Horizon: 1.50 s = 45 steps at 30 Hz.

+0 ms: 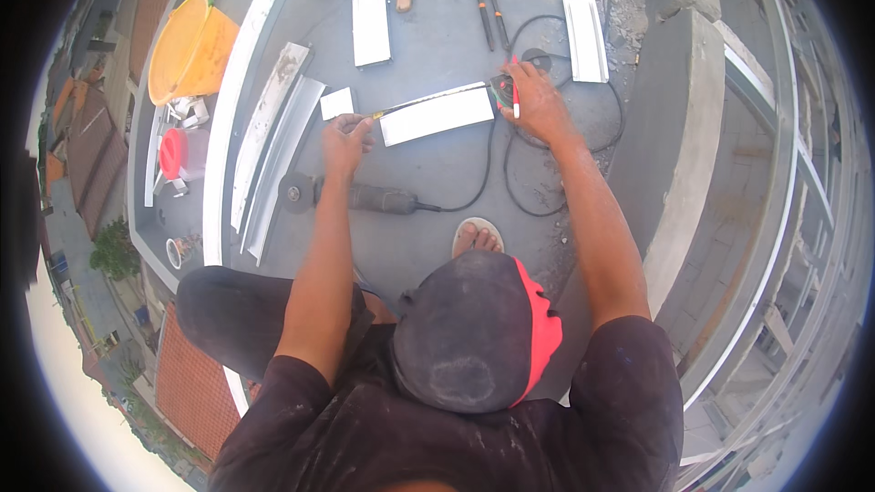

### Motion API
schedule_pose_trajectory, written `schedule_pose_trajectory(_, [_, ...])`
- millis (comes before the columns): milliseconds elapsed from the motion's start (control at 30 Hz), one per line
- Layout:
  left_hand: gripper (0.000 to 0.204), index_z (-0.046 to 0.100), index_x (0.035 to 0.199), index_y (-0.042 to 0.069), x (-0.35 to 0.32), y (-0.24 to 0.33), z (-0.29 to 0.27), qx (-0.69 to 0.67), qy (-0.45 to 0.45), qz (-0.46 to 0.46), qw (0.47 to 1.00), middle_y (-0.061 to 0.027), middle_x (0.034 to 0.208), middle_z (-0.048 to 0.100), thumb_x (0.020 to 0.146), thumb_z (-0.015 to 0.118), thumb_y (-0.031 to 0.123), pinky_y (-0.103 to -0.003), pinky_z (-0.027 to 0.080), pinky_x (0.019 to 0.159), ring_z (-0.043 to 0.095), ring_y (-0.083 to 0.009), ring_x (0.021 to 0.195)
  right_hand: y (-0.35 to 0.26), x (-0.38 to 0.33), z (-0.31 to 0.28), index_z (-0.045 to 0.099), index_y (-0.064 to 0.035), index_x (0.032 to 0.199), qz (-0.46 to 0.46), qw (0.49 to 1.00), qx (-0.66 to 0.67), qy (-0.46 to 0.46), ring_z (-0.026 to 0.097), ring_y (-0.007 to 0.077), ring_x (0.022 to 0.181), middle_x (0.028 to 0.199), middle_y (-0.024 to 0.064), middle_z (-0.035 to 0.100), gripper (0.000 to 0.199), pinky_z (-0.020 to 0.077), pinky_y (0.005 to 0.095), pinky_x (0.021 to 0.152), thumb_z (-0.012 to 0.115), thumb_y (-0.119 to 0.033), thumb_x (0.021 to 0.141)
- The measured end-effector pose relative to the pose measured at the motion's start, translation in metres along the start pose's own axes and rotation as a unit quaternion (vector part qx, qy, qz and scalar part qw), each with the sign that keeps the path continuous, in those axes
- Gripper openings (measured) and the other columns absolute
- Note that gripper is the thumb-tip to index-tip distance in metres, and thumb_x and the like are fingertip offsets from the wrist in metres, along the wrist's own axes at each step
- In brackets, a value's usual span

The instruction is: The person walks on a rooftop construction site, picks up metal pieces, and uses pliers to bend and shape them. They then sit down, measure and mark the metal pieces with a tape measure and marker, and continue preparing the components for assembly.

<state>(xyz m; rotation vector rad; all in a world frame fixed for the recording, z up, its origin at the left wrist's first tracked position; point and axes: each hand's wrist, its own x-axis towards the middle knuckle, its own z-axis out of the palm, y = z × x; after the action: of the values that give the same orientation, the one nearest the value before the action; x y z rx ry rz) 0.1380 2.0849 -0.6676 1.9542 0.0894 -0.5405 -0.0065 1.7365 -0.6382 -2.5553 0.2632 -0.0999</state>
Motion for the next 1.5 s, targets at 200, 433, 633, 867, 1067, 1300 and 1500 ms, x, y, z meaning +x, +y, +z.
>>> schedule_pose_trajectory(200, [0.024, 0.08, 0.108, -0.008, 0.031, 0.005, 0.011, 0.122, 0.038, -0.05, 0.991, -0.0162, 0.084, 0.079, 0.095, 0.079, 0.013, -0.029, 0.061, 0.056, 0.077, -0.0183, 0.064, 0.026, -0.001, 0.012, 0.054, -0.0103, 0.148, 0.009, 0.999, -0.033, 0.031, 0.056, 0.0436, 0.131, 0.141, 0.0176, 0.06, 0.077, 0.05, 0.0504, 0.111, 0.086, -0.008, 0.077])
schedule_pose_trajectory(433, [0.021, 0.081, 0.104, -0.007, 0.037, 0.001, 0.02, 0.116, 0.035, -0.051, 0.991, -0.0155, 0.078, 0.079, 0.093, 0.08, 0.011, -0.031, 0.063, 0.059, 0.076, -0.0189, 0.061, 0.008, -0.011, 0.044, 0.053, -0.0101, 0.151, -0.022, 0.996, -0.048, 0.069, 0.051, 0.0447, 0.137, 0.144, 0.0185, 0.058, 0.077, 0.0466, 0.0519, 0.116, 0.082, -0.004, 0.079])
schedule_pose_trajectory(633, [0.023, 0.081, 0.105, -0.007, 0.043, -0.016, 0.032, 0.084, 0.053, -0.026, 0.995, -0.0178, 0.082, 0.08, 0.092, 0.081, 0.013, -0.033, 0.063, 0.062, 0.076, -0.0202, 0.063, -0.003, -0.012, 0.051, 0.052, -0.0087, 0.152, -0.02, 0.994, -0.056, 0.096, 0.049, 0.0454, 0.138, 0.144, 0.0201, 0.058, 0.077, 0.045, 0.0522, 0.117, 0.081, -0.005, 0.081])
schedule_pose_trajectory(867, [0.027, 0.083, 0.115, 0.004, 0.043, -0.026, 0.033, 0.193, 0.076, 0.105, 0.973, -0.016, 0.091, 0.081, 0.09, 0.081, 0.014, -0.035, 0.063, 0.065, 0.075, -0.0208, 0.065, -0.003, -0.006, 0.043, 0.056, -0.0084, 0.147, -0.038, 0.99, -0.046, 0.129, 0.054, 0.0424, 0.133, 0.136, 0.0184, 0.063, 0.067, 0.0485, 0.0503, 0.111, 0.081, -0.011, 0.085])
schedule_pose_trajectory(1067, [0.026, 0.086, 0.111, 0.008, 0.05, -0.026, 0.025, 0.247, 0.061, 0.144, 0.956, -0.0172, 0.088, 0.081, 0.087, 0.084, 0.02, -0.037, 0.06, 0.068, 0.074, -0.021, 0.063, -0.036, -0.007, 0.052, 0.068, -0.0043, 0.13, 0.013, 0.973, 0.106, 0.203, 0.072, 0.0348, 0.103, 0.101, 0.0153, 0.076, 0.041, 0.0559, 0.0426, 0.094, 0.077, -0.017, 0.092])
schedule_pose_trajectory(1300, [0.027, 0.085, 0.111, 0.004, 0.051, -0.025, 0.026, 0.24, 0.035, 0.107, 0.964, -0.0185, 0.087, 0.081, 0.088, 0.085, 0.018, -0.036, 0.061, 0.071, 0.076, -0.0212, 0.066, -0.065, -0.013, 0.112, 0.074, -0.0021, 0.102, 0.142, 0.914, 0.307, 0.224, 0.078, 0.0299, 0.084, 0.09, 0.0149, 0.079, 0.015, 0.057, 0.04, 0.079, 0.071, -0.014, 0.094])
schedule_pose_trajectory(1500, [0.028, 0.083, 0.113, 0.001, 0.057, -0.027, 0.026, 0.217, 0.017, 0.078, 0.973, -0.0188, 0.088, 0.081, 0.089, 0.084, 0.016, -0.033, 0.061, 0.066, 0.077, -0.02, 0.068, -0.057, 0.003, 0.116, 0.074, -0.0026, 0.098, 0.173, 0.917, 0.27, 0.238, 0.078, 0.0302, 0.082, 0.088, 0.0155, 0.079, 0.014, 0.0568, 0.0406, 0.075, 0.074, -0.014, 0.09])
